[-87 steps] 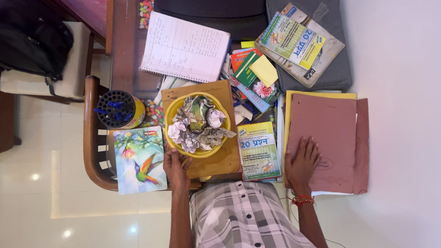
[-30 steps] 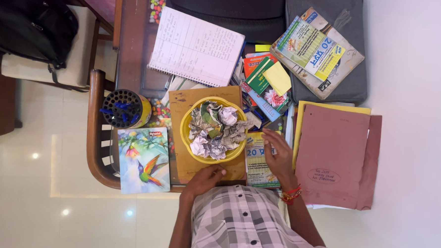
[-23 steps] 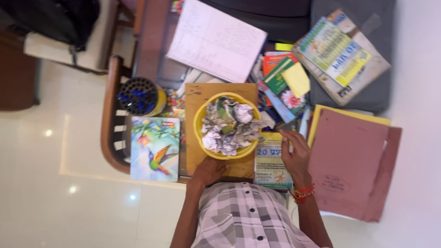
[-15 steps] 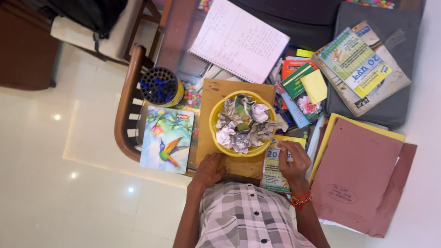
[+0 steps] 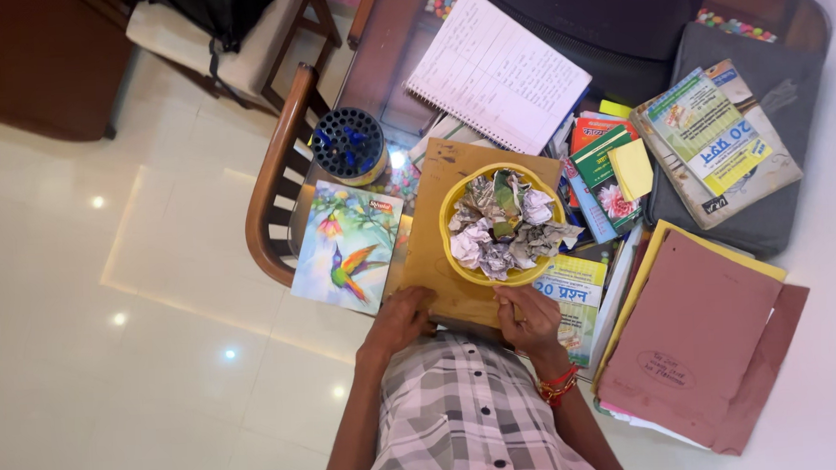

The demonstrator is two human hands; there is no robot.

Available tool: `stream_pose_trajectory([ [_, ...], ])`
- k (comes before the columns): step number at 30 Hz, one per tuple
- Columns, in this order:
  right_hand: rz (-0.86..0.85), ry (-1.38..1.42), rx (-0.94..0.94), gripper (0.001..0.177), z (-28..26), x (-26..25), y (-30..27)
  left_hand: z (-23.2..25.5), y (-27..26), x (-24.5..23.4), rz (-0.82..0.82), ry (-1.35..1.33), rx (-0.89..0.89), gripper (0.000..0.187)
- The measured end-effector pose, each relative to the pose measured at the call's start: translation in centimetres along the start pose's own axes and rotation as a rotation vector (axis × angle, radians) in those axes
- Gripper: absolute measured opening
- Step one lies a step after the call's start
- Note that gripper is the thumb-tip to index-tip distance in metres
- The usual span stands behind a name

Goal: The person organizes a cluttered desk by stacking books and notebooks, arranging pens in a holder, and repositioning a monitor. The person handles books, notebooks, pens, and a monitor, placing items into neat piles and containers.

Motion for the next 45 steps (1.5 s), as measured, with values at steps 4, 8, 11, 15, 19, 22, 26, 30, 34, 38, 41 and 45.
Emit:
stream_pose_trajectory([
  [4, 0.004, -0.008, 0.049, 0.015, -1.0, 1.7, -1.0, -1.1, -0.2, -2.4, 0.151, -0.066, -0.01, 0.051],
  [8, 0.019, -0.022, 0.125, 0.015, -1.3, 3.3, -2.3, -4.0, 0.4, -2.7, 0.179, -0.085, -0.095, 0.056],
  [11, 0.105, -0.061, 0.226, 0.014, -0.6, 3.3, -3.7, -5.4, 1.6, -2.2, 0.158, -0.096, -0.066, 0.051],
  [15, 0.426, -0.14, 0.404, 0.012, 1.3, 1.9, -6.4, -6.1, 3.1, -2.1, 0.104, -0.323, -0.154, 0.059],
  [19, 0.584, -0.032, 0.751, 0.049, 6.5, 1.5, -9.7, -8.1, 4.0, -0.9, -0.03, -0.3, -0.482, 0.06],
  [22, 0.568, 0.31, 1.143, 0.052, 11.6, 3.6, -12.2, -8.0, 5.4, 0.6, -0.078, -0.37, -0.405, 0.054],
  [26, 0.474, 0.625, 1.316, 0.046, 14.6, 7.6, -13.5, -9.1, 6.6, 2.6, -0.026, -0.401, -0.208, 0.057],
  [30, 0.487, 0.557, 1.215, 0.04, 15.8, 7.4, -13.7, -8.2, 6.8, 1.5, -0.032, -0.461, -0.056, 0.042],
  [34, 0.582, 0.478, 1.186, 0.037, 13.9, 3.8, -15.0, -6.3, 5.1, -1.6, -0.017, -0.666, -0.307, 0.039],
  [38, 0.678, 0.402, 1.173, 0.036, 11.2, -2.1, -15.9, -3.0, 4.4, -8.8, 0.093, -0.371, -0.374, 0.034],
  [41, 0.636, 0.286, 1.194, 0.038, 9.4, -4.5, -16.4, 0.9, 5.3, -14.9, 0.335, -0.241, -0.145, 0.035],
  [45, 0.507, 0.219, 1.218, 0.034, 9.1, -4.0, -17.3, 6.8, 5.1, -22.1, 0.674, -0.155, 0.294, 0.027],
])
Point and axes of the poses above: each hand's wrist, its own y-axis towards the middle knuckle, its own x-axis out of the palm, z = x × y, the point moved 9 cm from there along y, towards the middle knuckle, and after that the axes turned 4 degrees about z, right-handed, at the moved point
